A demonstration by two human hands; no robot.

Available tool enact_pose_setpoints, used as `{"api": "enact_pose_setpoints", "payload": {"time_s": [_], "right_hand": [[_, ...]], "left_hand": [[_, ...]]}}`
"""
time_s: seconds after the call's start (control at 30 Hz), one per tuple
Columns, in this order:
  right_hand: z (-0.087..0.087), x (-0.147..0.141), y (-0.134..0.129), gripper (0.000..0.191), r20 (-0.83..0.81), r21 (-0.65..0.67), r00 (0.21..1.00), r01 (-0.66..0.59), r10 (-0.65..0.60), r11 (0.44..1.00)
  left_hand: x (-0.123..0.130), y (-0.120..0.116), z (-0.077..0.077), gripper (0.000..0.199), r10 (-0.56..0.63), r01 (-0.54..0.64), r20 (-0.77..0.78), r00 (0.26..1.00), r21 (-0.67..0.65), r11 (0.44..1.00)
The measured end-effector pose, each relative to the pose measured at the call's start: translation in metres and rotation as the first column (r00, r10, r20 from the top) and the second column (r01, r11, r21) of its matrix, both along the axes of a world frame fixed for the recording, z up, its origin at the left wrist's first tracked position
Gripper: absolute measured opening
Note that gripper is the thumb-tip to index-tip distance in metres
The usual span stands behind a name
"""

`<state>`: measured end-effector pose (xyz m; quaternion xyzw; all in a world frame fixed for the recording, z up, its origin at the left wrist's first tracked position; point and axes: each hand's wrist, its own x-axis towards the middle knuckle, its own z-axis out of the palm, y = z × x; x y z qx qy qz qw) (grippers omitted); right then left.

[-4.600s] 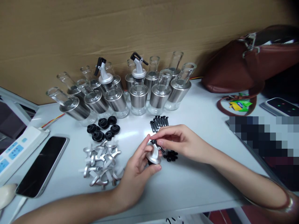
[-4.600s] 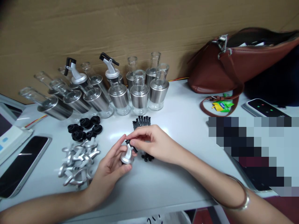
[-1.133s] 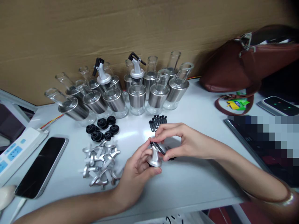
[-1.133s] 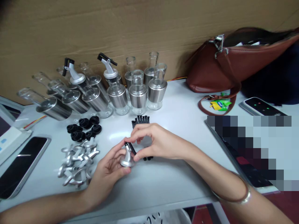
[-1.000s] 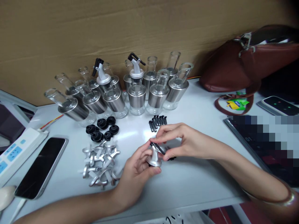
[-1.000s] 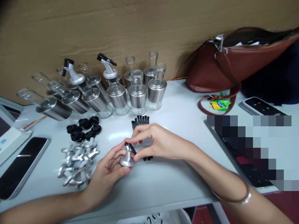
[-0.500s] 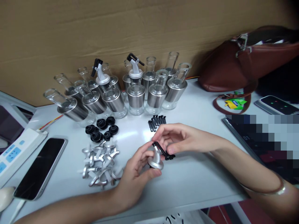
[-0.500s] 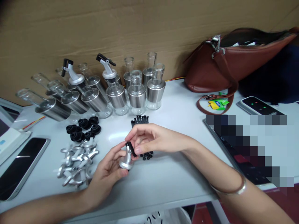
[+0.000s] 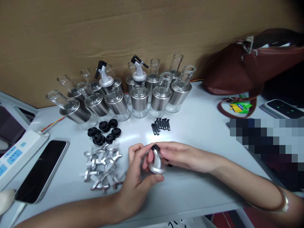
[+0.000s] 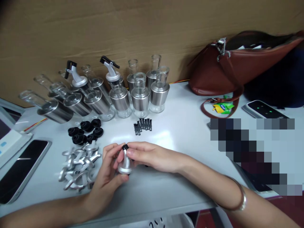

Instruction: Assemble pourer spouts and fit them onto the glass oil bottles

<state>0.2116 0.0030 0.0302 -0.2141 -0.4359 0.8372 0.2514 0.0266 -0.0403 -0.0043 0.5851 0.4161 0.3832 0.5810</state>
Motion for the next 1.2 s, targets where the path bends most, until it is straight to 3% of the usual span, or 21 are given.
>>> {"api": "enact_pose_setpoints", "payload": {"time_s": [0.23,0.6,0.93,1.1,1.2], "right_hand": [[-0.010,-0.004,-0.003,0.026,-0.149,-0.150,0.989,-0.019,-0.003,0.989],[0.000,0.001,-0.002,0.041,-0.063,-0.041,0.997,-0.055,0.052,0.998],[0.012,0.000,-0.003,0.043,0.224,0.117,0.973,-0.086,0.058,0.989],[0.010,0.000,-0.003,0.040,0.305,0.209,0.946,-0.174,0.105,0.962],[0.008,-0.001,-0.005,0.040,0.409,0.290,0.903,-0.265,0.131,0.920]], "left_hand": [[-0.001,-0.002,-0.002,0.046,0.008,-0.011,0.053,0.999,0.057,0.998],[-0.002,-0.005,0.002,0.045,-0.009,0.012,0.077,0.997,-0.036,0.999],[-0.002,-0.004,-0.001,0.039,0.015,-0.011,0.062,0.998,-0.063,0.998],[-0.001,-0.002,0.003,0.021,0.035,-0.034,0.039,0.999,-0.038,0.999],[0.001,-0.001,0.006,0.020,0.052,-0.050,0.043,0.998,-0.050,0.998]]}}
